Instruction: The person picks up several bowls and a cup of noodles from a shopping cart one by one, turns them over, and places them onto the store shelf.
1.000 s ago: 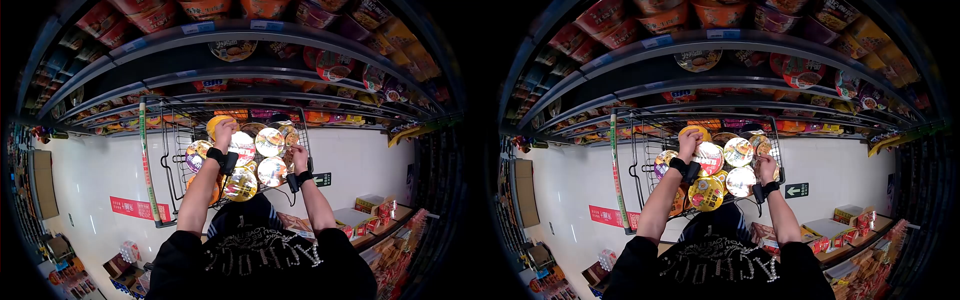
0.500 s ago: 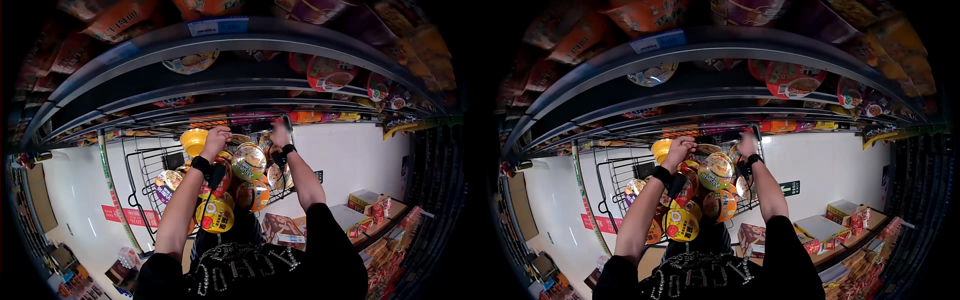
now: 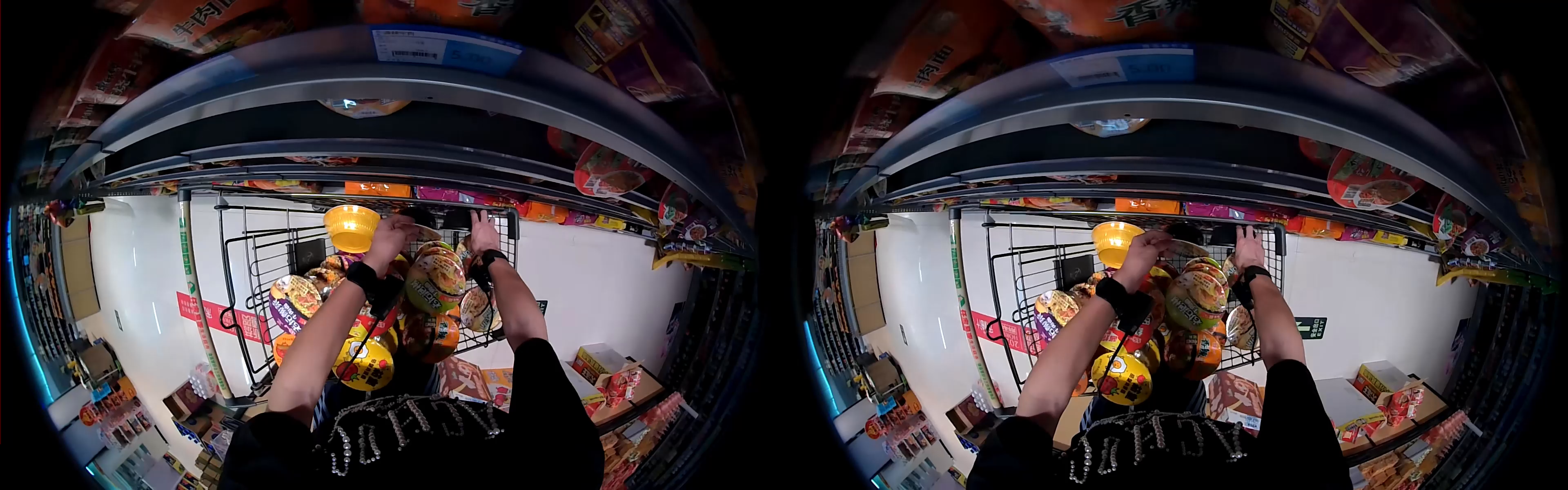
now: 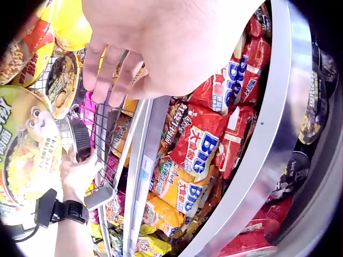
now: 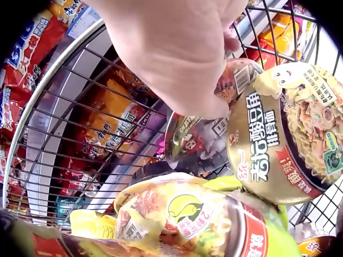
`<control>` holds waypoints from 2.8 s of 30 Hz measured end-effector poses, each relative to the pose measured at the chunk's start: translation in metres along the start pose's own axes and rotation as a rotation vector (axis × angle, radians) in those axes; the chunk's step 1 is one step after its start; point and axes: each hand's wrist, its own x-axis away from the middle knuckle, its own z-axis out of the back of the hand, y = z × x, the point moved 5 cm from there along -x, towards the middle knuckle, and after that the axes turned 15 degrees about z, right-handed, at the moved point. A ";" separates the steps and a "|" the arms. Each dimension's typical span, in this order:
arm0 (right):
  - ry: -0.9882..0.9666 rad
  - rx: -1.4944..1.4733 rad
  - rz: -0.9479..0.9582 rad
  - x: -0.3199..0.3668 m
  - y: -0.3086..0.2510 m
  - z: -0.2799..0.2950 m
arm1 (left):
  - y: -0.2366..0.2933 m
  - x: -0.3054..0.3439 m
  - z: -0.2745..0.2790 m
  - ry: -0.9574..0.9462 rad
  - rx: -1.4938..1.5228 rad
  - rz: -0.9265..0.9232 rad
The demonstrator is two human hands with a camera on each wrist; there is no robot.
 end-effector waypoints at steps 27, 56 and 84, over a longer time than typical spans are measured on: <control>0.254 -0.250 -0.026 0.089 -0.041 0.118 | -0.017 0.036 0.004 -0.069 0.334 -0.134; 0.235 -2.282 0.249 0.294 -0.284 0.103 | -0.151 0.220 0.041 -0.622 0.959 -0.383; 0.350 -2.334 0.219 0.296 -0.290 0.093 | -0.149 0.253 0.048 -0.684 1.121 -0.318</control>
